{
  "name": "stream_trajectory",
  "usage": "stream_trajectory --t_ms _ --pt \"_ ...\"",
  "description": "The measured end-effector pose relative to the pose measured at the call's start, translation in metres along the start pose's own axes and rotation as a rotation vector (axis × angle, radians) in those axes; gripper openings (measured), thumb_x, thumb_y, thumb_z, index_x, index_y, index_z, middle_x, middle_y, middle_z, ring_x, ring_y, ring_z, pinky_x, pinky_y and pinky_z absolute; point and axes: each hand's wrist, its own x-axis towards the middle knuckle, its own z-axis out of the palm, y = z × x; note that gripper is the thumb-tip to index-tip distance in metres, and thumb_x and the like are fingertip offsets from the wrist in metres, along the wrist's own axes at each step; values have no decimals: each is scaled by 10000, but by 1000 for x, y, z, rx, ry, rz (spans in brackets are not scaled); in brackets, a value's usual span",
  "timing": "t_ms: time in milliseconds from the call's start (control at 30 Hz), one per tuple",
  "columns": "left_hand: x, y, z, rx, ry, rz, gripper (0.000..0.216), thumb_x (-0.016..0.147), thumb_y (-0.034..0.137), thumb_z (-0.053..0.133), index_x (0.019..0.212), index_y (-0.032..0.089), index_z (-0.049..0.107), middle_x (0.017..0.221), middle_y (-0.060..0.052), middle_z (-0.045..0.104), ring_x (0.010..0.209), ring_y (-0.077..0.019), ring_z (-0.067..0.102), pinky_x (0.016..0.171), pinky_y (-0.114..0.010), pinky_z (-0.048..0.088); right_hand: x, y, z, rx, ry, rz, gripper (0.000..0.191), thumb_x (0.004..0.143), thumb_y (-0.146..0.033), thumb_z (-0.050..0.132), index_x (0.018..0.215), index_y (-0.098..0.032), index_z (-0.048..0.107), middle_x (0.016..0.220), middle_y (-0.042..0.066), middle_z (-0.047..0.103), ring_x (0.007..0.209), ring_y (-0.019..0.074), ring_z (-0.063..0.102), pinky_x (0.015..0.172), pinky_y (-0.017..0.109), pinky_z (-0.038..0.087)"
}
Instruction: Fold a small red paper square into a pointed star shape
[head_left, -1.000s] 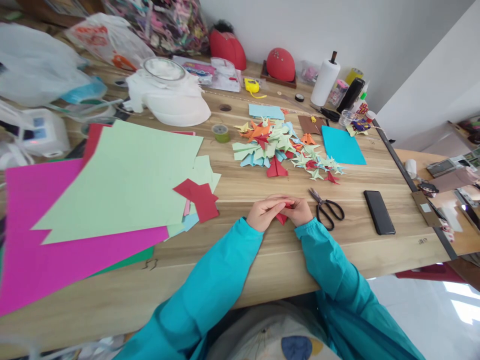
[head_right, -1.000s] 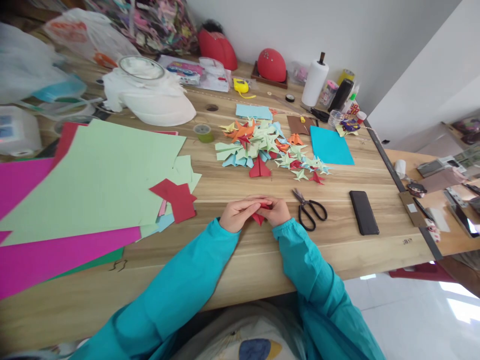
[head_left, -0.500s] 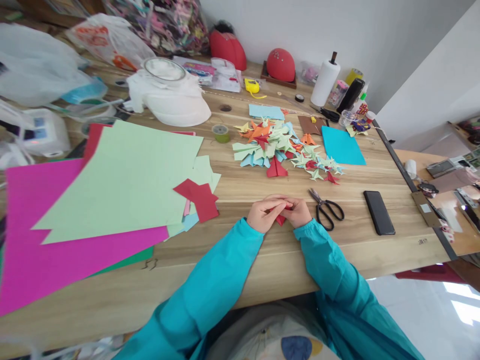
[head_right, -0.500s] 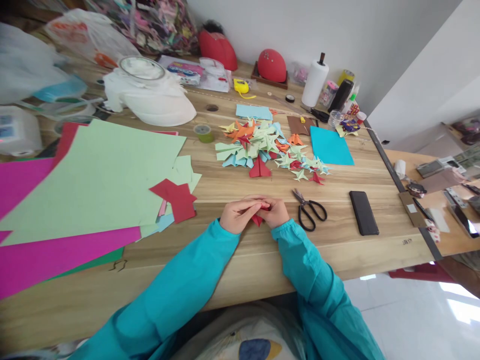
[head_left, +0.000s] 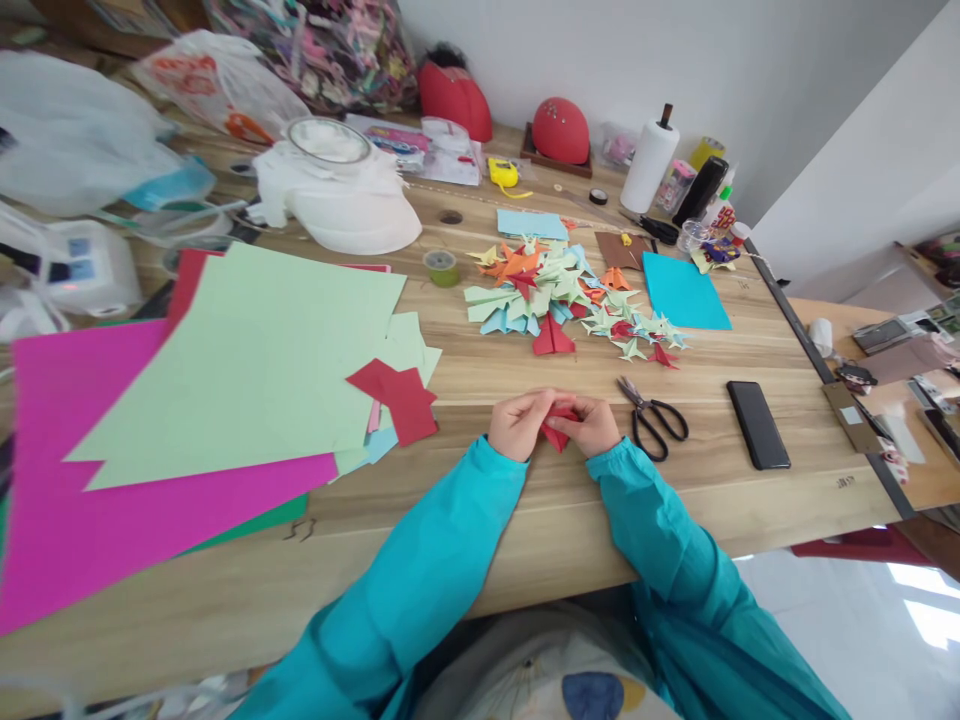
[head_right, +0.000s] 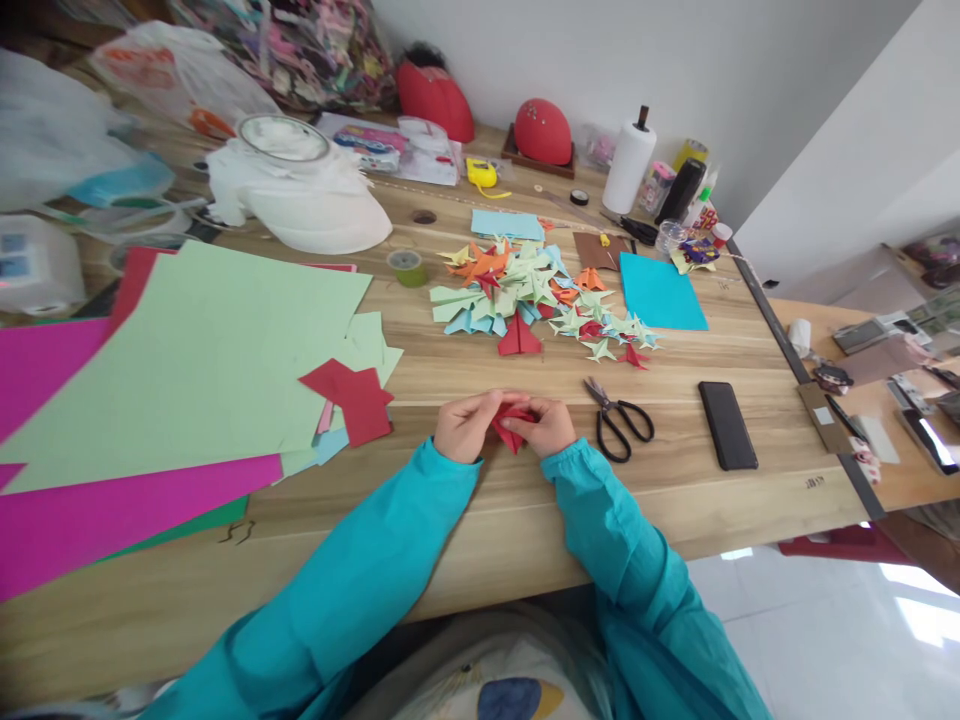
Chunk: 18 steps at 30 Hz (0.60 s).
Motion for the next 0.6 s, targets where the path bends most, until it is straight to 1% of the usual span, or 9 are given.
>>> stream_trajectory --t_ms 67,133,233,333,400,500,600 --pt "1 -1 -2 -51 -8 -24 304 808 345 456 822 150 689 865 -83 688 855 -203 623 811 -343 493 0 -1 -2 23 34 44 240 534 -334 714 640 -130 643 575 6 602 521 103 495 529 248 418" --pt "2 -4 -4 -56 -60 -5 248 771 319 520 859 153 682 912 -87 679 899 -215 610 833 -353 483 1 -3 -4 43 55 76 259 532 -355 714 635 -129 641 545 -1 591 490 95 478 495 238 405" --pt "3 -9 -4 24 -109 79 206 689 253 620 866 169 681 952 -84 668 925 -216 599 852 -360 476 2 -3 -6 86 53 99 293 506 -384 722 611 -127 627 513 -14 571 461 82 457 466 224 387" --pt "3 -13 -2 126 -85 137 140 699 238 608 800 189 692 913 -69 678 866 -194 619 822 -352 493 3 -2 -6 103 54 108 309 480 -394 730 574 -129 601 505 -21 559 449 71 440 452 212 372" --pt "4 -14 -2 172 -59 169 118 705 237 605 776 205 694 877 -56 685 819 -181 629 787 -339 508 3 -1 -6 98 42 105 304 481 -390 728 568 -133 593 507 -25 554 456 72 442 458 212 375" --pt "5 -14 -2 193 -54 233 100 693 227 623 761 217 696 824 -46 692 791 -176 631 766 -334 513 3 2 -6 66 4 82 274 510 -370 717 584 -134 599 522 -24 558 479 83 463 489 224 396" --pt "5 -12 -2 183 -72 285 84 685 212 634 741 220 696 793 -44 693 800 -180 626 767 -345 510 1 6 -4 -27 -47 -3 216 571 -322 685 659 -132 633 602 0 603 561 117 523 566 252 433"
